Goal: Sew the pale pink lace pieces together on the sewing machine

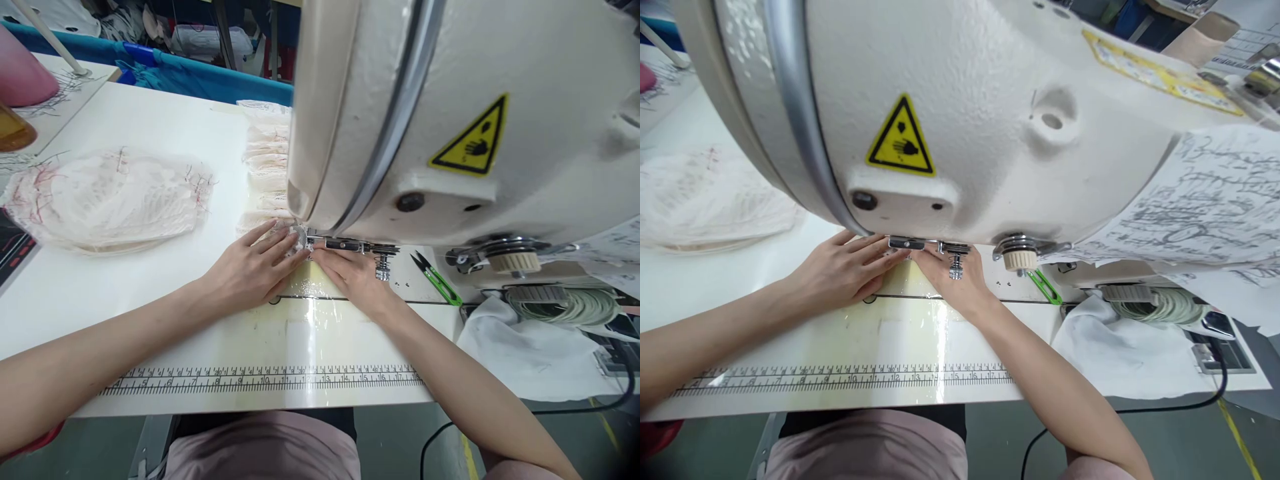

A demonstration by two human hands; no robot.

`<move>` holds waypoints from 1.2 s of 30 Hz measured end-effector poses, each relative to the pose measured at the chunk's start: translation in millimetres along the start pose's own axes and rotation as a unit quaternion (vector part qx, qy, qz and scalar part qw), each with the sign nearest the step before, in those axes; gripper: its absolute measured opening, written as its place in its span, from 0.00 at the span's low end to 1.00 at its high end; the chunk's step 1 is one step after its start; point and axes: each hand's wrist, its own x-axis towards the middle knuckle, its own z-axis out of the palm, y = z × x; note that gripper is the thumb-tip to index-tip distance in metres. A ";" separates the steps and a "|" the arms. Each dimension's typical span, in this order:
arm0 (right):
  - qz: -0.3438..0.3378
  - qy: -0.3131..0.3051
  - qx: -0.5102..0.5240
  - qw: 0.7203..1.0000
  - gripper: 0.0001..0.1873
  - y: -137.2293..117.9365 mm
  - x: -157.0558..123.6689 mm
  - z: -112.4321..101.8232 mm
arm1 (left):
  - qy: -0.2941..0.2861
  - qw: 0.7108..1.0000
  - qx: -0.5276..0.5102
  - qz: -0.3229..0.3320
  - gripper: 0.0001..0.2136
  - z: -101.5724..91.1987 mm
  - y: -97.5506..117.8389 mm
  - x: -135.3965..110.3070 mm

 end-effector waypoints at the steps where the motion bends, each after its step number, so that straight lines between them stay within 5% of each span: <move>1: 0.002 0.006 -0.002 1.000 0.09 1.2 -0.1 0.7 | -0.002 1.000 0.003 0.002 0.17 0.0 -0.2 0.0; 13: -0.010 0.044 -0.065 0.997 0.09 14.5 -4.8 12.0 | -0.017 1.000 0.014 -0.014 0.17 2.5 -0.8 0.2; 22: -0.038 0.011 -0.119 0.992 0.11 2.4 -9.6 2.7 | 0.049 0.996 0.059 0.046 0.12 3.0 0.6 1.2; 36: 0.064 -0.051 -0.073 0.994 0.18 -0.5 -19.6 3.0 | -0.005 1.000 0.002 -0.008 0.17 3.9 -0.5 -0.2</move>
